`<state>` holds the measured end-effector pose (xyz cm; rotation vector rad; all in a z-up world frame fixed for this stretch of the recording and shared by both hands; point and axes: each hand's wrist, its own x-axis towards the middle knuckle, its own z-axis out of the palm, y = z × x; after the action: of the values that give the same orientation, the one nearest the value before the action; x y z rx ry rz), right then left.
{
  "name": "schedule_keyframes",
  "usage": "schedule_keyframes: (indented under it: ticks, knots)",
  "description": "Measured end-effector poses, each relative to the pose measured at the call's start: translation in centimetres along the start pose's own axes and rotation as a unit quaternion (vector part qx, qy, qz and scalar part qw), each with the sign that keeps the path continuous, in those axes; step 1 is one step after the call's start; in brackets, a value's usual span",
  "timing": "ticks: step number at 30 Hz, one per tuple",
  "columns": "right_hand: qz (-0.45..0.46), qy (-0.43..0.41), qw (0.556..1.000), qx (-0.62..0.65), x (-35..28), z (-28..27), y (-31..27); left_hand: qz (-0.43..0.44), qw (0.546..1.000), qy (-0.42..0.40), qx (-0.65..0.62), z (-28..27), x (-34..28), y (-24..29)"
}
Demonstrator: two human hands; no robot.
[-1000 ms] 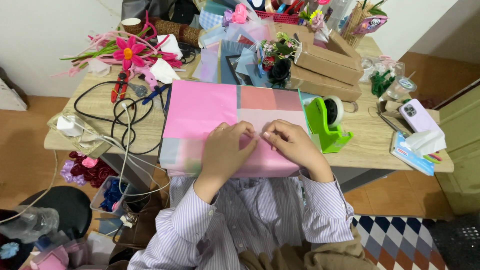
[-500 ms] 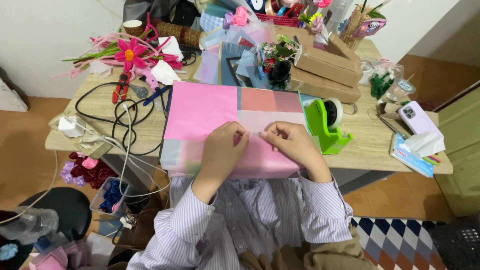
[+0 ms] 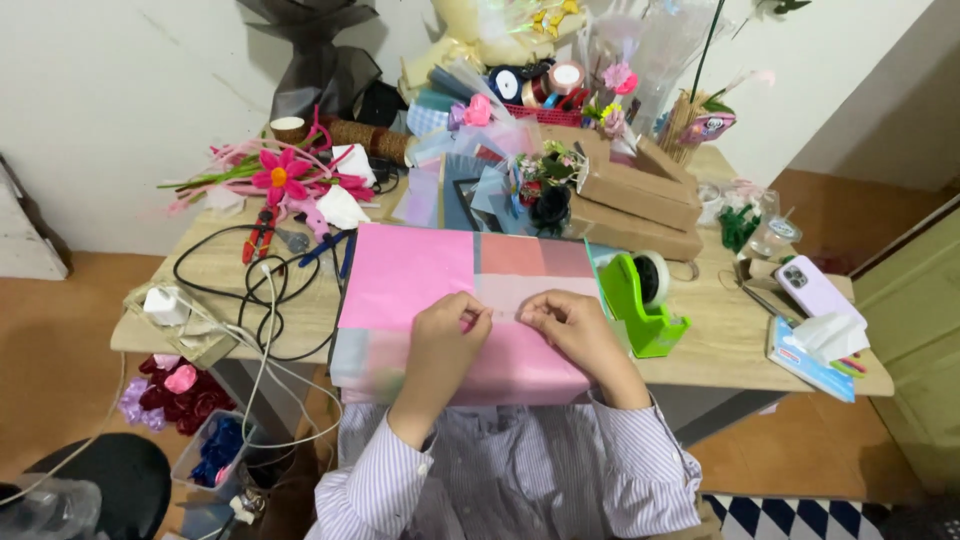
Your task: The person wraps a rectangular box with pink and green patterned paper. They fold the paper edges over the box and secure them using a tape dispenser and clear tape. The person rotates the box to wrap different sides and smooths the paper down.
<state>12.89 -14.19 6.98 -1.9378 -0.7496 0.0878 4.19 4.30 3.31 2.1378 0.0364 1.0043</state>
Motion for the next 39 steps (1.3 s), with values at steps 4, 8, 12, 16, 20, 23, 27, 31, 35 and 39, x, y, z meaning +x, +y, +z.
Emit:
schedule_keyframes:
  ticks: [4,8,12,16,20,23,27,31,35,39]
  knots:
    - [-0.009,0.007,1.0,-0.015,0.1,0.0,0.4,0.006,1.0,0.014,0.004,0.6,0.3,-1.1]
    - [-0.017,-0.006,1.0,-0.012,0.2,0.0,0.7,-0.064,0.997,-0.034,-0.004,0.1,0.8,-1.4]
    - [0.007,-0.012,1.0,-0.01,0.9,-0.1,2.6,-0.126,0.989,-0.084,0.0,0.0,1.4,-2.1]
    - [0.046,-0.003,0.999,-0.005,0.6,-0.2,0.8,-0.151,0.982,-0.116,0.015,0.3,1.7,-3.0]
    - [0.078,-0.004,0.997,-0.019,0.8,-0.2,0.6,-0.145,0.983,-0.109,0.031,1.1,1.7,-3.9]
    - [0.091,-0.009,0.996,-0.024,0.9,-0.1,0.7,-0.136,0.984,-0.103,0.043,1.4,1.5,-4.2]
    - [0.083,-0.005,0.996,-0.02,0.6,-0.1,0.3,-0.127,0.986,-0.095,0.041,1.0,1.5,-3.5]
    - [0.08,-0.002,0.997,-0.019,0.5,-0.1,0.2,-0.114,0.988,-0.088,0.063,1.9,1.1,-4.2]
    - [0.073,-0.001,0.997,-0.017,0.5,-0.2,0.3,-0.1,0.989,-0.08,0.077,2.0,1.0,-4.0]
    - [0.077,0.002,0.997,-0.019,0.4,-0.1,0.2,-0.092,0.988,-0.086,0.093,2.1,0.8,-3.9]
